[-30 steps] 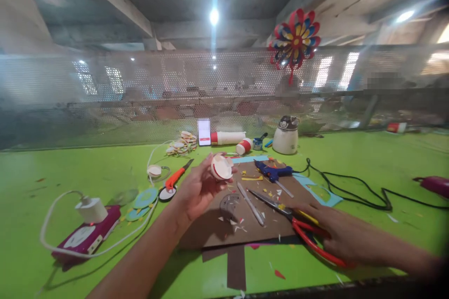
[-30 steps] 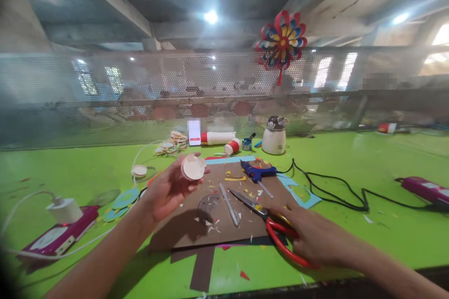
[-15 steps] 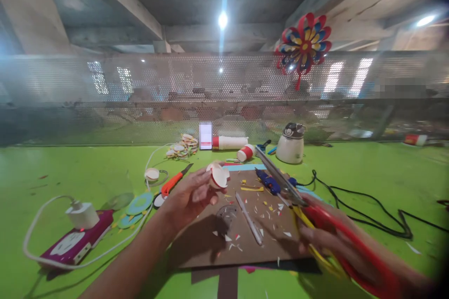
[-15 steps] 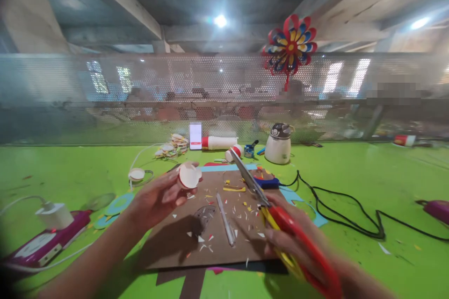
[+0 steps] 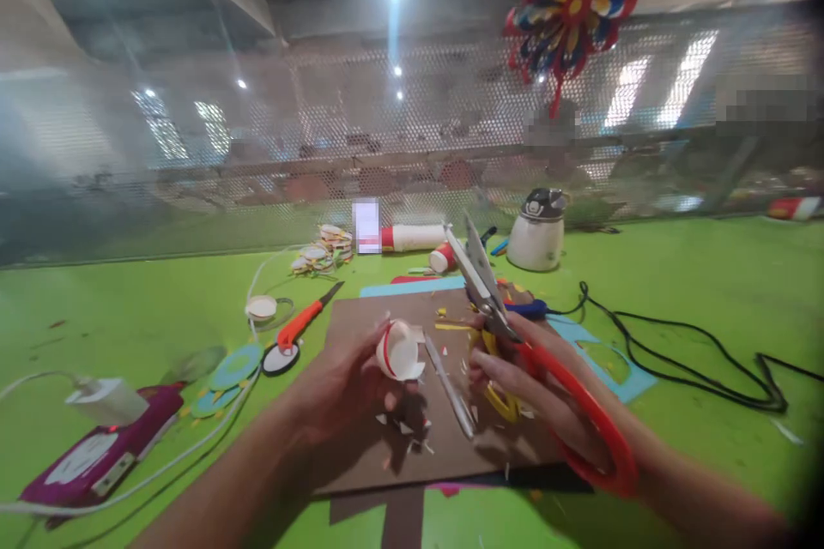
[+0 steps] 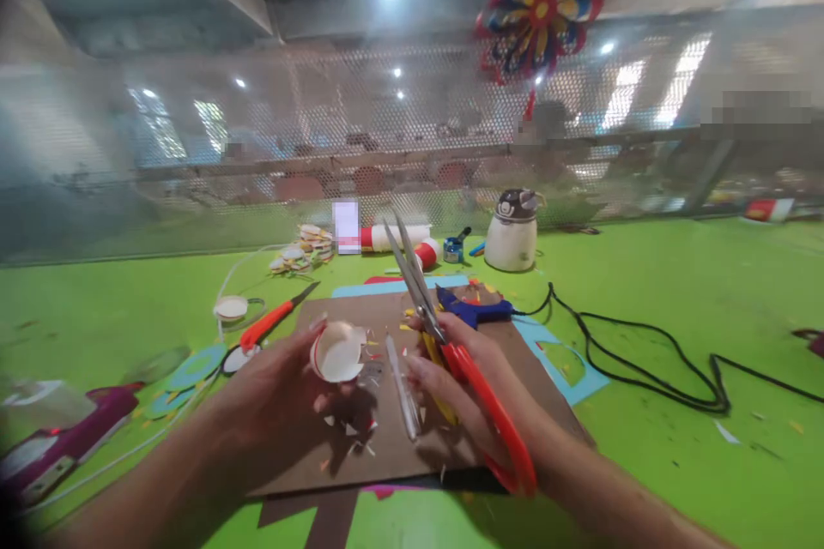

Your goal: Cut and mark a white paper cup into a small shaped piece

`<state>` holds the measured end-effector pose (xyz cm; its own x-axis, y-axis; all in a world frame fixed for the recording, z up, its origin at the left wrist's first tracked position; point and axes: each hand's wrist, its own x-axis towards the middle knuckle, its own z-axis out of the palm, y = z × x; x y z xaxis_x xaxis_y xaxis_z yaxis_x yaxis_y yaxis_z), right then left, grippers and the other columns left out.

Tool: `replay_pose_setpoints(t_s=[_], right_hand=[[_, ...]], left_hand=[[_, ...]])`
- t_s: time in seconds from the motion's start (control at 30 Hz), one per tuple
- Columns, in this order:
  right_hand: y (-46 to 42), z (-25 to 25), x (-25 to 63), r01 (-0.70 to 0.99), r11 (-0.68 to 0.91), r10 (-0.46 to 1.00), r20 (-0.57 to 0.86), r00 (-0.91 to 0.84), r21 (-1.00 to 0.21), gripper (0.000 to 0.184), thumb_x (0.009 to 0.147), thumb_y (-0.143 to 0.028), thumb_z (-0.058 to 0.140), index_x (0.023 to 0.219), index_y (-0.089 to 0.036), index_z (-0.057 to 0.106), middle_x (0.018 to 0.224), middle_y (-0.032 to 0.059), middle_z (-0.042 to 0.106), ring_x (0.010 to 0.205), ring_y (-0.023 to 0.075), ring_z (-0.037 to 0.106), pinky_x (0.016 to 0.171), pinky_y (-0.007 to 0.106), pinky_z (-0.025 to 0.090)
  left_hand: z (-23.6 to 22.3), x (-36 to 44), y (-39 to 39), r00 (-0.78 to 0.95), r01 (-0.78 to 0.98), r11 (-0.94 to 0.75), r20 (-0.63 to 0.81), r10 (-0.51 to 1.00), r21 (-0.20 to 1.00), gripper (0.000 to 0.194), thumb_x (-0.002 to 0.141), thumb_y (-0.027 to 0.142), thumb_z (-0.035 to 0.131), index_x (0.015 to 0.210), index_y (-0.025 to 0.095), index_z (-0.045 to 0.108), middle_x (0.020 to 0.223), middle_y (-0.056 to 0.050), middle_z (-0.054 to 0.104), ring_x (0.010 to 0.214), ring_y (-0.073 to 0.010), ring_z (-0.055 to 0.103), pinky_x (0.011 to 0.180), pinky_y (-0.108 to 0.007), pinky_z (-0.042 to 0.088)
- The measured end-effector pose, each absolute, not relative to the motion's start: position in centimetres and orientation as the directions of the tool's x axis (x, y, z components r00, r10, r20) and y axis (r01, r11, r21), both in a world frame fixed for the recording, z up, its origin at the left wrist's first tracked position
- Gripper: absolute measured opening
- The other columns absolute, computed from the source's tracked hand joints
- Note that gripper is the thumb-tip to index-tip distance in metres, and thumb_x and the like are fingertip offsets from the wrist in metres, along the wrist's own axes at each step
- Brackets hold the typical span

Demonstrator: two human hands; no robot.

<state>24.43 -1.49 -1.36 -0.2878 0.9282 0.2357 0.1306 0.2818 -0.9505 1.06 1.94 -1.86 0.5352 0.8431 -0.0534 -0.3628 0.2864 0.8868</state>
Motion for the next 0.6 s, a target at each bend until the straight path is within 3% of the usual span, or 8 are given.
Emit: replay_pose_setpoints(t_s=[0.1, 0.2, 0.3, 0.47, 0.6], right_hand=[[-1.8, -1.3, 23.9, 0.154, 0.291, 0.928, 0.239, -0.285, -0.944, 0.021, 0.089, -0.038, 0.061, 0.100, -0.021, 0.054, 0.086, 0.0029, 0.062, 0.076, 0.0188, 0.063, 0.068, 0.032, 0.055], [-2.2, -1.4, 23.3, 0.185, 0.343, 0.916, 0.285, -0.281, -0.921, 0.019, 0.088, -0.034, 0.061, 0.098, -0.020, 0.054, 0.085, 0.0025, 0.060, 0.075, 0.0173, 0.060, 0.068, 0.031, 0.053], [-2.5, -1.3, 22.8, 0.124, 0.301, 0.922, 0.256, -0.290, -0.945, 0.022, 0.085, -0.030, 0.064, 0.103, -0.020, 0.057, 0.087, 0.0027, 0.063, 0.076, 0.0181, 0.062, 0.069, 0.032, 0.055], [-2.3, -0.5, 21.8, 0.144, 0.307, 0.919, 0.254, -0.302, -0.941, 0.027, 0.077, -0.022, 0.070, 0.103, -0.019, 0.062, 0.087, 0.0034, 0.069, 0.076, 0.0190, 0.066, 0.072, 0.034, 0.057], [-2.0, -0.2, 20.9, 0.145, 0.322, 0.913, 0.266, -0.309, -0.935, 0.031, 0.078, -0.024, 0.068, 0.108, -0.017, 0.062, 0.089, 0.0047, 0.071, 0.074, 0.0181, 0.067, 0.072, 0.034, 0.057]], left_hand=[[-2.2, 2.1, 1.0, 0.598, -0.287, 0.374, -0.140, 0.789, 0.882, 0.032, 0.088, 0.044, 0.061, 0.088, 0.013, 0.070, 0.063, -0.006, 0.063, 0.065, -0.0195, 0.063, 0.053, -0.026, 0.045], [-2.0, 2.8, 0.2, 0.593, -0.297, 0.427, -0.185, 0.783, 0.854, 0.025, 0.089, 0.034, 0.062, 0.108, 0.018, 0.069, 0.079, -0.006, 0.068, 0.062, -0.0143, 0.061, 0.051, -0.022, 0.041], [-1.8, 3.2, -0.1, 0.550, -0.337, 0.438, -0.203, 0.810, 0.833, 0.027, 0.089, 0.030, 0.063, 0.115, 0.022, 0.067, 0.094, -0.006, 0.069, 0.065, -0.0103, 0.060, 0.055, -0.020, 0.043], [-1.4, 2.9, -0.1, 0.565, -0.318, 0.445, -0.210, 0.798, 0.837, 0.029, 0.087, 0.032, 0.066, 0.114, 0.022, 0.066, 0.087, -0.003, 0.066, 0.062, -0.0094, 0.058, 0.058, -0.022, 0.046], [-0.9, 2.3, 0.0, 0.635, -0.302, 0.371, -0.105, 0.765, 0.878, 0.031, 0.085, 0.023, 0.067, 0.116, 0.019, 0.064, 0.082, -0.003, 0.064, 0.062, -0.0087, 0.059, 0.055, -0.019, 0.046]])
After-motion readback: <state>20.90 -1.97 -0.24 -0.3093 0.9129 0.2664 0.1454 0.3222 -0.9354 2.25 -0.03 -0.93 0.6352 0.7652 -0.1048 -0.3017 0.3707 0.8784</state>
